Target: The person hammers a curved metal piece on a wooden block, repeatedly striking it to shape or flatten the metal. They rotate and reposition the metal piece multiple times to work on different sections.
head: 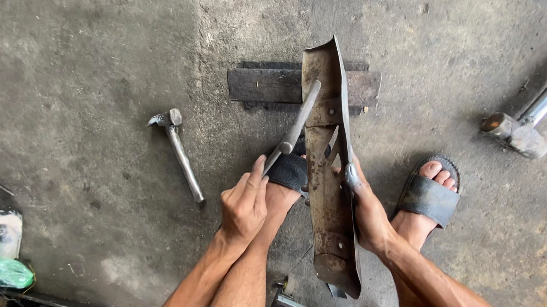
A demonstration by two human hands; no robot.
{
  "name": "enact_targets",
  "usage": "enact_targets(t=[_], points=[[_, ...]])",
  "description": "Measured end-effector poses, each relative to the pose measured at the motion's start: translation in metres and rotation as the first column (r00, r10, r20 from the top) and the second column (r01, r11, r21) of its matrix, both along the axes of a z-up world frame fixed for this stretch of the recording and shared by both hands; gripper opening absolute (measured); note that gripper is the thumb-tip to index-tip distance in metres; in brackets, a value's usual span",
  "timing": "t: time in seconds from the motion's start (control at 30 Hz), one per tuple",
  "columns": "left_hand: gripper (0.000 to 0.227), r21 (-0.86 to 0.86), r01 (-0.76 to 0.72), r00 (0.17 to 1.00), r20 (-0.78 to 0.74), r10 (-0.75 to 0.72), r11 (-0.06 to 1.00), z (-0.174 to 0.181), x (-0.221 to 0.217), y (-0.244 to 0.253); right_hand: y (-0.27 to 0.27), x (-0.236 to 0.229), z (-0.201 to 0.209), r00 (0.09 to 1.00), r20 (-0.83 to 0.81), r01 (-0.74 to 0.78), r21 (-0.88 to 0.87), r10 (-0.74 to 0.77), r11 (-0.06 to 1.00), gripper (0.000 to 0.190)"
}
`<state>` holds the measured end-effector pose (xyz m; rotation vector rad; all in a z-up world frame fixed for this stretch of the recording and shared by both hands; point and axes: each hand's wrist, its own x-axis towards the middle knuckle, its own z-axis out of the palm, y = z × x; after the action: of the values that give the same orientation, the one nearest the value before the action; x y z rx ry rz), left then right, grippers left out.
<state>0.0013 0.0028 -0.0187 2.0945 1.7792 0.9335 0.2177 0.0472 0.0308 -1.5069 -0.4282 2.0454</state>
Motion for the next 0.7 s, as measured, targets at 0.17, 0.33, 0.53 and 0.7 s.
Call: enact_targets(t=[0.17, 0.33, 0.53, 0.7], points=[[0.038, -0.057, -0.004, 1.000, -0.022, 0.002, 0.998, 0.007, 0.003, 0.001, -0.004, 0.002, -0.010, 1.000, 0.006, 0.000, 0.014, 0.000, 1.000, 0.074], [0.039, -0.049, 0.017, 1.000, -0.002, -0.017, 0.999, 0.009, 0.000, 0.004, -0.007, 0.004, -0.016, 0.999, 0.018, -0.028, 0.048, 0.027, 0.998, 0.072], [0.039, -0.067, 0.008, 1.000, -0.006, -0.009, 0.998, 0.000, -0.001, 0.003, -0.011, 0.003, -0.008, 1.000, 0.004, -0.017, 0.013, 0.017, 1.000, 0.073], [0.038, -0.069, 0.020, 1.000, 0.023, -0.019, 0.997, 0.017, 0.008, 0.012, -0.016, 0.007, -0.021, 0.999, -0.021, 0.025, -0.060, -0.026, 0.998, 0.073]])
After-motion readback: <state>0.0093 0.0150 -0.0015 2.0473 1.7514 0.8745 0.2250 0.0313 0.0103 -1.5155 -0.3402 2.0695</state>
